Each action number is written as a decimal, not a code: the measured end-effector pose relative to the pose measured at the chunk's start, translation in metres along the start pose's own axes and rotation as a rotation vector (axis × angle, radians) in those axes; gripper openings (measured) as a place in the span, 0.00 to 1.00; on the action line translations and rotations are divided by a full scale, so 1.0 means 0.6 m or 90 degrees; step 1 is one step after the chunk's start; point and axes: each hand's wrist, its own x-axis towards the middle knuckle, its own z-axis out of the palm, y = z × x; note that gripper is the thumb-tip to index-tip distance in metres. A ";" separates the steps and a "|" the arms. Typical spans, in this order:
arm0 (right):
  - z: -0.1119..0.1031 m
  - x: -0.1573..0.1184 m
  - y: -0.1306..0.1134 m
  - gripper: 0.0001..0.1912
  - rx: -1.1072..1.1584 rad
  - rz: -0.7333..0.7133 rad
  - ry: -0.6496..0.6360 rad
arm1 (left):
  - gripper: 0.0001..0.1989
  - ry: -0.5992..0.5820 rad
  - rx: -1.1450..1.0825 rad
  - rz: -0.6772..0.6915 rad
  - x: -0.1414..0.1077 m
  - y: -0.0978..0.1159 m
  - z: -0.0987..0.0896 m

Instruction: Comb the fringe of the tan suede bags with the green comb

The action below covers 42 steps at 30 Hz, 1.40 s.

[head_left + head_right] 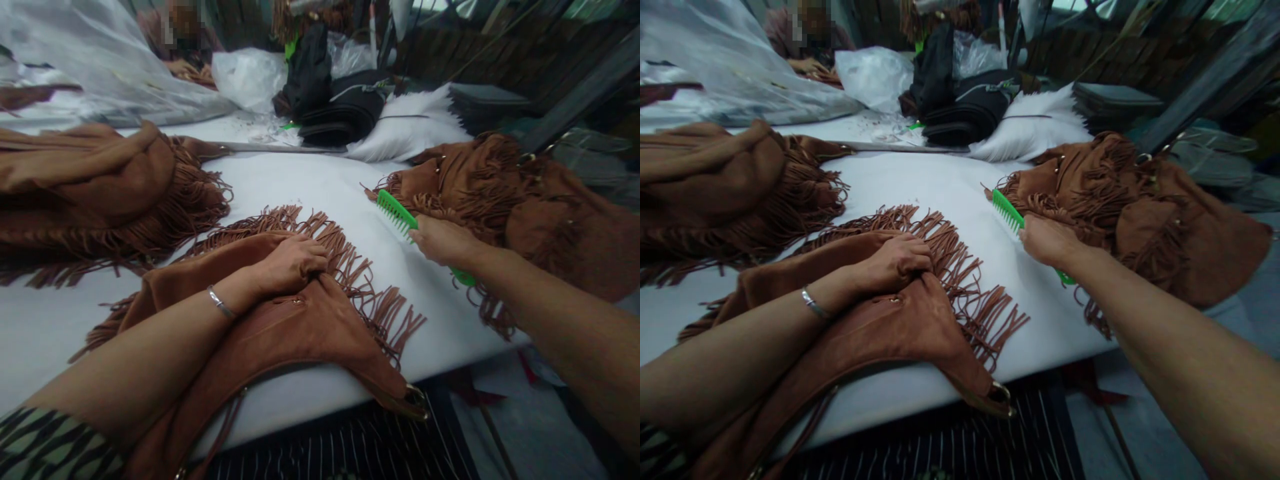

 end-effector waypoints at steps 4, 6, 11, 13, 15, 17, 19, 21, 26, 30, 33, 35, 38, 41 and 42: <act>0.015 -0.184 -0.043 0.17 -0.093 -0.069 -0.040 | 0.08 0.005 0.006 0.000 0.000 0.000 0.002; 0.041 -0.279 -0.070 0.21 -0.117 -0.171 -0.062 | 0.08 0.010 0.005 -0.004 0.000 0.000 0.004; 0.069 -0.341 -0.106 0.27 -0.159 -0.209 -0.095 | 0.09 0.009 0.010 0.000 0.001 0.001 0.004; 0.058 -0.304 -0.107 0.25 -0.185 -0.159 -0.122 | 0.08 0.011 0.008 0.008 0.001 0.001 0.003; 0.046 -0.259 -0.101 0.23 -0.204 -0.119 -0.137 | 0.07 0.011 0.001 0.011 0.001 0.000 0.002; 0.040 -0.214 -0.091 0.22 -0.212 -0.094 -0.135 | 0.07 0.014 -0.005 0.009 0.000 0.000 0.001; 0.040 -0.171 -0.076 0.21 -0.210 -0.074 -0.131 | 0.07 0.014 -0.009 0.007 0.000 0.000 0.001; 0.043 -0.126 -0.058 0.20 -0.203 -0.054 -0.129 | 0.07 0.010 -0.011 0.007 0.000 0.000 0.001; 0.032 -0.012 -0.008 0.18 -0.170 0.016 -0.115 | 0.08 0.014 -0.002 -0.009 0.001 0.000 0.001; 0.013 -0.017 0.002 0.18 -0.149 0.035 -0.097 | 0.08 0.010 -0.003 0.002 -0.001 -0.002 0.002; 0.020 -0.119 -0.020 0.19 -0.106 -0.040 -0.065 | 0.09 0.000 -0.006 0.001 -0.002 -0.004 0.001; 0.037 -0.208 -0.042 0.17 -0.066 -0.134 -0.096 | 0.10 0.000 -0.011 -0.004 -0.003 -0.003 0.000; 0.062 -0.307 -0.072 0.15 -0.019 -0.224 -0.175 | 0.11 -0.003 -0.004 -0.007 -0.003 -0.003 0.001; 0.069 -0.319 -0.085 0.24 -0.087 -0.205 -0.199 | 0.10 0.008 0.013 -0.011 -0.004 -0.002 0.002; 0.068 -0.306 -0.084 0.26 -0.121 -0.189 -0.189 | 0.10 0.012 0.017 -0.013 -0.004 -0.001 0.002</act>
